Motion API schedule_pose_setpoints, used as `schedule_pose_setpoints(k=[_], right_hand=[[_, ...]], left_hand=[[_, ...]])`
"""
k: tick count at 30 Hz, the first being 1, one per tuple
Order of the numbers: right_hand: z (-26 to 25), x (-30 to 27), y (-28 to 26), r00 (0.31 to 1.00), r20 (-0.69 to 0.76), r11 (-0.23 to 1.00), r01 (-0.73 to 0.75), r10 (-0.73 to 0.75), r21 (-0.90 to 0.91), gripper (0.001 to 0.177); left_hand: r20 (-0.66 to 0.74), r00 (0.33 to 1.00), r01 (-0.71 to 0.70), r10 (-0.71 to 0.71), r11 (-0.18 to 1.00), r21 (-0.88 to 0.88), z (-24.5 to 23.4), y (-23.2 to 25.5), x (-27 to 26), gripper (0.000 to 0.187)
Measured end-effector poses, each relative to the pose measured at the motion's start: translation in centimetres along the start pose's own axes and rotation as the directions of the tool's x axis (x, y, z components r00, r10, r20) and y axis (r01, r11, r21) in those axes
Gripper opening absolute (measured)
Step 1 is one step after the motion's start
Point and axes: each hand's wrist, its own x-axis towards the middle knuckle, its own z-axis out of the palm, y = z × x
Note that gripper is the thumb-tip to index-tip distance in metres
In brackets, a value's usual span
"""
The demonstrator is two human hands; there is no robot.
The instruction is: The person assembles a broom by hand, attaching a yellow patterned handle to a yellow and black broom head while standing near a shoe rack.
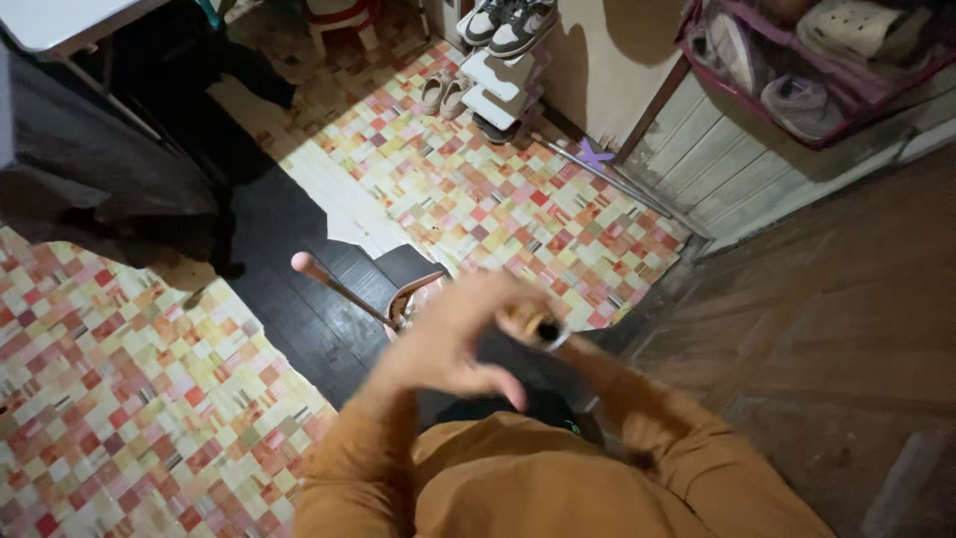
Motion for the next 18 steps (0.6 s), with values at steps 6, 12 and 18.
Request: schedule_pose_setpoints(k=[6, 12, 18], right_hand=[[-7.3, -2.5, 1.1, 0.936, -0.199, 0.892, -0.190, 0.292, 0.411, 0.016], [-8.8, -2.0, -0.4, 0.860, -0.358, 0.835, -0.131, 0.364, 0.535, 0.013], [-9.2, -2.1, -2.2, 0.854, -0.383, 0.868, -0.143, 0.351, 0.476, 0.015]], left_hand=[[-0.682, 0.629, 0.660, -0.373, 0.720, 0.215, -6.5, -12.0, -6.7, 0.066], [-0.815, 0.344, 0.922, -0.466, 0.329, 0.201, -6.9, -24.6, -18.2, 0.093], [-0.731, 0.246, 0.952, -0.636, 0.301, 0.058, -3.6, -28.8, -21.0, 0.072]])
